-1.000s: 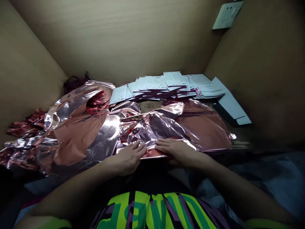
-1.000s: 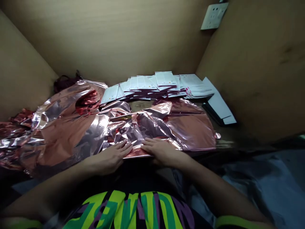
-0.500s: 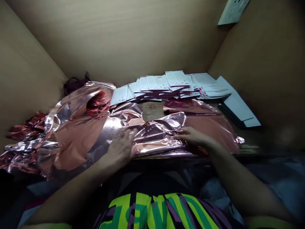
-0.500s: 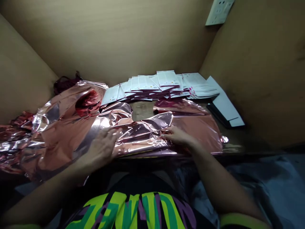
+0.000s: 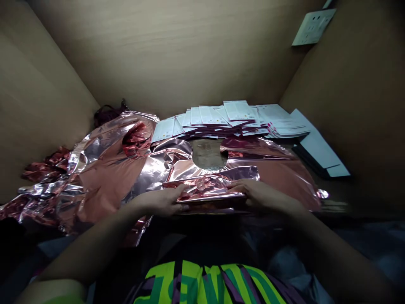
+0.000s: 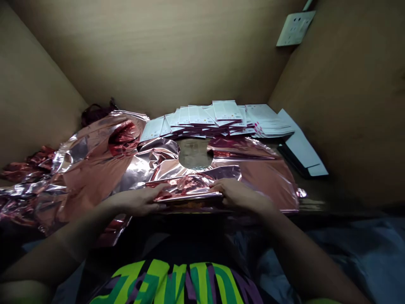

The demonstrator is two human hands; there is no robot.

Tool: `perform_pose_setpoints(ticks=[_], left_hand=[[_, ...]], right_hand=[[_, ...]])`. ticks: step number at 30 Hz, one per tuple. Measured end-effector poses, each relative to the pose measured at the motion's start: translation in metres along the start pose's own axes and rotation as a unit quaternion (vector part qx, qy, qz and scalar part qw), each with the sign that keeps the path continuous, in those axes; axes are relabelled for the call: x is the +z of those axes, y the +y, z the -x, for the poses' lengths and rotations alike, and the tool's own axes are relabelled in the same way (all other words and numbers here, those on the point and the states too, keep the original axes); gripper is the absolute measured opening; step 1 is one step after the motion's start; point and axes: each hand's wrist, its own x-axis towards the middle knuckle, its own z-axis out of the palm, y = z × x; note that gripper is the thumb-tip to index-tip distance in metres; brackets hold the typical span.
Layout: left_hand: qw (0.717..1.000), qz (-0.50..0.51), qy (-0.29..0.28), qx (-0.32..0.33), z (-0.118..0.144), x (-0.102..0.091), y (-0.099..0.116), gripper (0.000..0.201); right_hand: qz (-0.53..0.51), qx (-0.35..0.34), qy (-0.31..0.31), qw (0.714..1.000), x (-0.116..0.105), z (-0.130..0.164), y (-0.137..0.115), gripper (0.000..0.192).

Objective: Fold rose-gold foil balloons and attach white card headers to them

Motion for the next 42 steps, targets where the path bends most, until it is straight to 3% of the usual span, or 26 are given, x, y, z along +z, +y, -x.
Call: perform_pose_setpoints(ticks=[2,4,7,9,11,15,18,24,26,30,32,34,35,37,40,42], left_hand=[[0.998,-0.024,0.065,-0.007,-0.005,0.004,0.004,0.103],[0.99,-0.084,0.103,0.04,-0.016,0.011,0.008,0.115],[0.982,-0.131,0.036,0.134,-0.035,0.015,0.011,0.087],[0.985,-0.082,-0.024,0.151,-0.046,0.01,0.009,0.064],[0.99,0.008,-0.053,0.127,-0.054,-0.001,0.003,0.046],[0.993,0.108,-0.054,-0.002,-0.065,-0.026,-0.013,0.042],[0.997,0.05,-0.007,-0.065,-0.074,-0.031,-0.021,0.045],[0.971,-0.114,0.122,-0.169,-0.072,-0.013,-0.016,0.043],[0.969,-0.123,0.127,-0.174,-0.064,-0.011,-0.018,0.05],[0.984,-0.083,0.093,-0.125,-0.049,-0.011,-0.035,0.057],[0.987,-0.068,0.095,-0.115,-0.047,-0.008,-0.044,0.056],[0.986,-0.061,0.106,-0.115,-0.05,-0.002,-0.048,0.052],[0.986,-0.057,0.111,-0.114,-0.053,0.001,-0.049,0.05],[0.985,-0.057,0.119,-0.11,-0.058,0.007,-0.047,0.045],[0.987,-0.065,0.097,-0.108,-0.058,0.01,-0.043,0.047],[0.989,-0.077,0.047,-0.115,-0.048,0.007,-0.042,0.05]], right_hand=[[-0.007,-0.027,-0.015,1.0,0.006,-0.001,0.01,0.074],[0.006,-0.042,-0.011,0.999,0.016,0.001,0.015,0.085],[-0.013,-0.025,-0.024,0.999,0.017,0.005,0.018,0.085],[-0.078,-0.006,-0.06,0.995,0.004,0.003,0.023,0.06],[-0.161,0.024,-0.074,0.984,-0.014,-0.003,0.031,0.03],[-0.258,0.121,-0.01,0.959,-0.031,-0.022,0.049,0.052],[-0.252,0.178,0.025,0.951,-0.019,-0.032,0.057,0.048],[-0.133,0.217,0.094,0.962,0.001,-0.037,0.054,0.028],[-0.085,0.227,0.092,0.966,-0.002,-0.037,0.048,0.025],[-0.066,0.27,0.075,0.958,-0.012,-0.035,0.032,0.029],[-0.071,0.326,0.093,0.938,-0.012,-0.036,0.019,0.043],[-0.017,0.384,0.155,0.91,-0.005,-0.04,0.005,0.061],[0.028,0.386,0.194,0.901,0.001,-0.043,-0.003,0.067],[0.108,0.317,0.233,0.913,0.018,-0.05,-0.015,0.069],[0.11,0.186,0.153,0.964,0.042,-0.059,-0.022,0.068],[0.088,0.17,0.113,0.975,0.05,-0.062,-0.019,0.071]])
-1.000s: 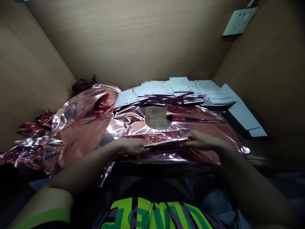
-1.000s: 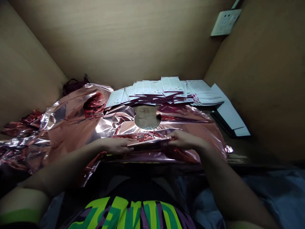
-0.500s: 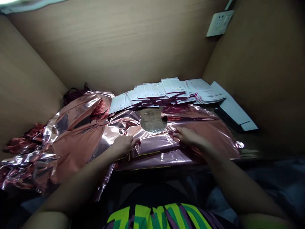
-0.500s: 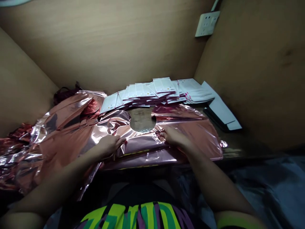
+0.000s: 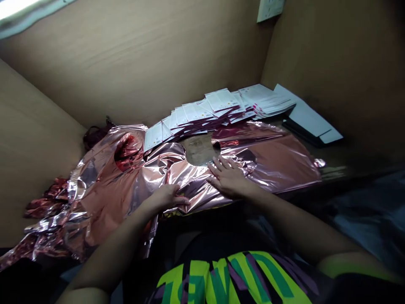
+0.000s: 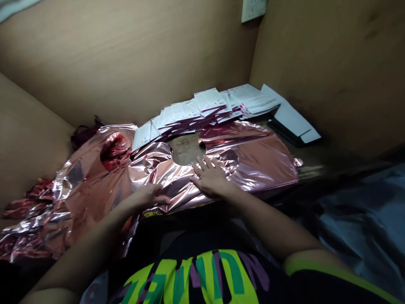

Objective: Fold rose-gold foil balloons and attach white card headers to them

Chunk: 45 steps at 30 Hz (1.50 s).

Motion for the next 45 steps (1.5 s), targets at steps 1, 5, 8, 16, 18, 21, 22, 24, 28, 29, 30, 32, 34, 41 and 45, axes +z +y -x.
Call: perform_pose_setpoints(ticks=[1,5,8,16,18,21,22,24,28,29,30,32,34,41,45], left_hand=[[0.999,-0.02,-0.032,-0.006,0.008,-0.003,-0.001,0.051],[0.981,-0.179,-0.036,-0.072,0.049,-0.011,0.002,0.055],[0.975,-0.199,0.095,0.031,0.057,0.004,0.025,0.094],[0.984,-0.169,0.05,0.033,0.014,0.067,0.066,0.081],[0.985,-0.159,0.017,0.069,0.018,0.06,0.06,0.077],[0.976,-0.159,-0.025,0.147,0.024,0.036,0.049,0.071],[0.969,-0.17,-0.022,0.178,0.022,0.027,0.045,0.069],[0.948,-0.211,0.02,0.236,0.012,0.005,0.036,0.066],[0.875,-0.293,0.2,0.328,-0.03,-0.037,0.02,0.058],[0.863,-0.293,0.251,0.325,-0.039,-0.042,0.019,0.059],[0.856,-0.286,0.296,0.313,-0.046,-0.043,0.021,0.061],[0.852,-0.264,0.332,0.308,-0.051,-0.03,0.031,0.064],[0.858,-0.246,0.285,0.351,-0.044,-0.001,0.044,0.063],[0.902,-0.062,0.151,0.4,-0.032,0.06,0.037,0.054],[0.886,-0.018,0.135,0.443,-0.039,0.036,0.021,0.052]], right_hand=[[-0.005,0.001,-0.004,1.0,0.003,-0.001,0.002,0.072],[-0.009,-0.018,0.002,1.0,0.007,-0.004,0.01,0.071],[-0.002,-0.021,0.003,1.0,0.009,-0.004,0.011,0.069],[0.026,0.083,0.046,0.995,-0.018,0.012,0.046,0.061],[0.026,-0.031,0.053,0.998,-0.025,0.023,0.045,0.063],[0.023,-0.254,-0.002,0.967,-0.018,0.046,0.037,0.074],[0.034,-0.271,-0.004,0.962,-0.012,0.054,0.035,0.073],[0.071,-0.22,0.027,0.973,0.0,0.071,0.031,0.065],[0.153,-0.079,0.089,0.981,0.007,0.092,0.006,0.055],[0.172,-0.046,0.094,0.979,0.005,0.094,-0.007,0.054],[0.188,-0.013,0.092,0.978,0.003,0.094,-0.021,0.052],[0.184,0.024,0.073,0.98,-0.004,0.088,-0.051,0.046],[0.142,0.005,0.044,0.989,-0.013,0.079,-0.073,0.037],[-0.014,-0.17,0.021,0.985,-0.032,0.074,-0.015,0.036],[-0.007,-0.276,0.121,0.953,-0.011,0.079,0.029,0.057]])
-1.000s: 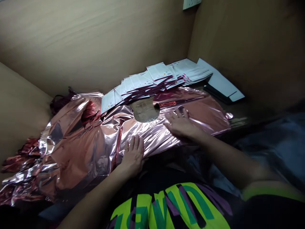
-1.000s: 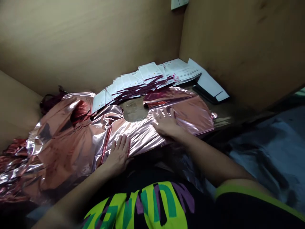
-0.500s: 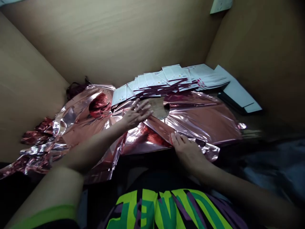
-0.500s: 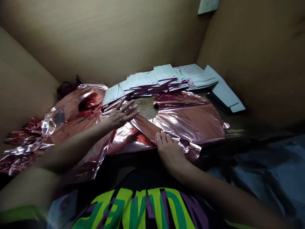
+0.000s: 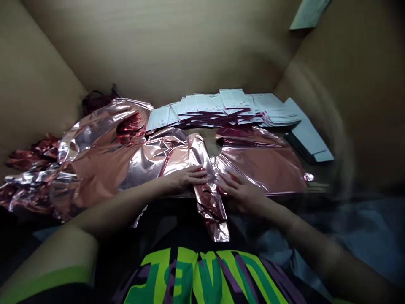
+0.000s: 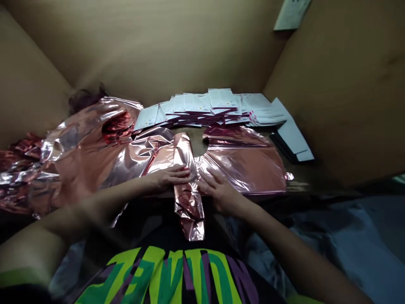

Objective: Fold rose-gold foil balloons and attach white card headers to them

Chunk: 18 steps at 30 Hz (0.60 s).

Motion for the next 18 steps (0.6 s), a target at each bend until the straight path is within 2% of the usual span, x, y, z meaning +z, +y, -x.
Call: perform_pose_setpoints(ticks=[2,4,7,10,12,15,17,18], left_hand=[[0.999,-0.041,0.006,-0.025,0.001,-0.007,0.004,0.055],[0.993,-0.094,0.016,-0.074,0.006,-0.006,0.017,0.052],[0.982,-0.116,0.033,-0.142,0.022,0.01,0.043,0.043],[0.979,-0.059,0.084,-0.175,0.039,0.031,0.062,0.041],[0.966,0.0,0.166,-0.198,0.043,0.041,0.069,0.037],[0.905,0.044,0.308,-0.289,0.035,0.049,0.073,0.029],[0.866,0.026,0.356,-0.351,0.025,0.049,0.072,0.03],[0.855,0.011,0.363,-0.37,0.021,0.048,0.071,0.033]], right_hand=[[0.013,-0.048,0.024,0.998,0.017,-0.002,-0.001,0.052],[0.012,-0.08,0.055,0.995,0.035,-0.011,-0.009,0.043],[-0.008,-0.103,0.095,0.99,0.052,-0.026,-0.02,0.038],[-0.07,-0.093,0.114,0.987,0.053,-0.03,-0.022,0.035],[-0.142,-0.055,0.124,0.981,0.049,-0.029,-0.02,0.031],[-0.21,0.065,0.115,0.969,0.043,-0.03,-0.022,0.027],[-0.19,0.132,0.127,0.965,0.043,-0.032,-0.028,0.029],[-0.168,0.15,0.141,0.964,0.044,-0.032,-0.031,0.029]])
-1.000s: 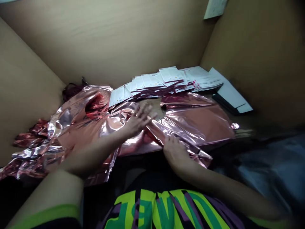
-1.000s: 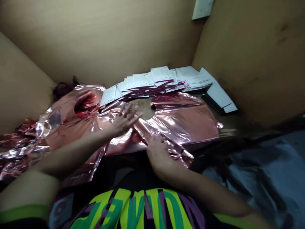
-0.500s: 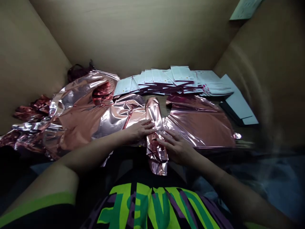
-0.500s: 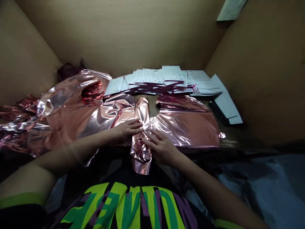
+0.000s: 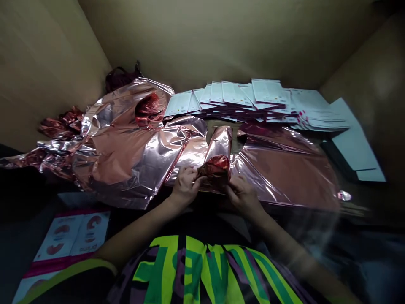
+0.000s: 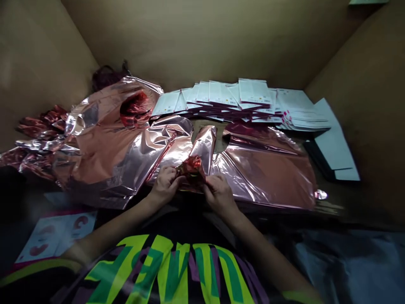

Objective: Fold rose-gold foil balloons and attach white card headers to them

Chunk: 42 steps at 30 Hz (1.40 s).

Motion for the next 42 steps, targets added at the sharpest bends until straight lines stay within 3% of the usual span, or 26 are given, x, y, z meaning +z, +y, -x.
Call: perform_pose_setpoints(ticks=[2,4,8,10,13,16,20,21,23,26,28,30,34,37,38,40,42], left_hand=[[1.0,-0.026,0.002,-0.002,-0.005,0.002,0.001,0.036],[0.999,-0.026,-0.025,0.037,-0.007,0.001,-0.002,0.033],[0.971,0.023,-0.095,0.216,0.0,-0.003,-0.014,0.024],[0.967,0.043,-0.083,0.239,0.005,-0.004,-0.016,0.026],[0.99,0.029,-0.042,0.132,0.009,-0.002,-0.008,0.027],[0.999,-0.043,-0.006,-0.009,0.005,0.002,0.006,0.028],[0.993,-0.092,-0.013,-0.067,-0.005,0.006,0.017,0.035],[0.992,-0.098,-0.02,-0.073,-0.008,0.008,0.018,0.037],[0.99,-0.106,-0.029,-0.089,-0.012,0.011,0.019,0.04],[0.986,-0.11,-0.029,-0.122,-0.016,0.013,0.021,0.036],[0.982,-0.116,-0.038,-0.142,-0.014,0.008,0.024,0.029],[0.978,-0.126,-0.078,-0.146,-0.008,-0.004,0.027,0.027],[0.97,-0.089,-0.226,-0.02,0.013,-0.042,0.021,0.029],[0.951,-0.075,-0.276,0.116,0.02,-0.054,0.01,0.08],[0.942,-0.062,-0.29,0.157,0.018,-0.052,0.007,0.08],[0.927,0.011,-0.312,0.205,0.009,-0.042,0.004,0.057],[0.94,0.1,-0.289,0.15,-0.005,-0.029,0.005,0.038]], right_hand=[[0.04,-0.003,0.043,0.998,0.004,0.004,-0.002,0.027],[0.063,-0.016,0.059,0.996,0.004,0.011,0.001,0.022],[0.07,-0.057,0.015,0.996,-0.004,0.02,0.012,0.027],[0.066,-0.077,-0.007,0.995,-0.007,0.02,0.016,0.027],[0.05,-0.057,0.008,0.997,-0.005,0.015,0.015,0.025],[0.056,0.019,0.023,0.998,0.0,0.008,0.006,0.03],[0.154,0.105,0.048,0.981,0.002,0.006,-0.017,0.035],[0.178,0.097,0.064,0.977,0.002,0.007,-0.022,0.032],[0.197,0.015,0.043,0.979,0.002,0.006,-0.026,0.03],[0.181,-0.136,-0.104,0.969,0.007,0.001,-0.015,0.061],[0.176,-0.169,-0.171,0.955,0.009,-0.003,-0.003,0.069],[0.163,-0.182,-0.192,0.95,0.008,-0.005,0.007,0.067],[0.116,-0.238,-0.175,0.948,0.001,0.001,0.011,0.052],[0.081,-0.267,-0.142,0.95,-0.005,0.009,0.007,0.046],[0.061,-0.269,-0.129,0.953,-0.007,0.011,0.006,0.043],[0.006,-0.241,-0.107,0.964,-0.011,0.01,0.005,0.037],[-0.049,-0.141,-0.093,0.984,-0.014,0.004,0.005,0.033]])
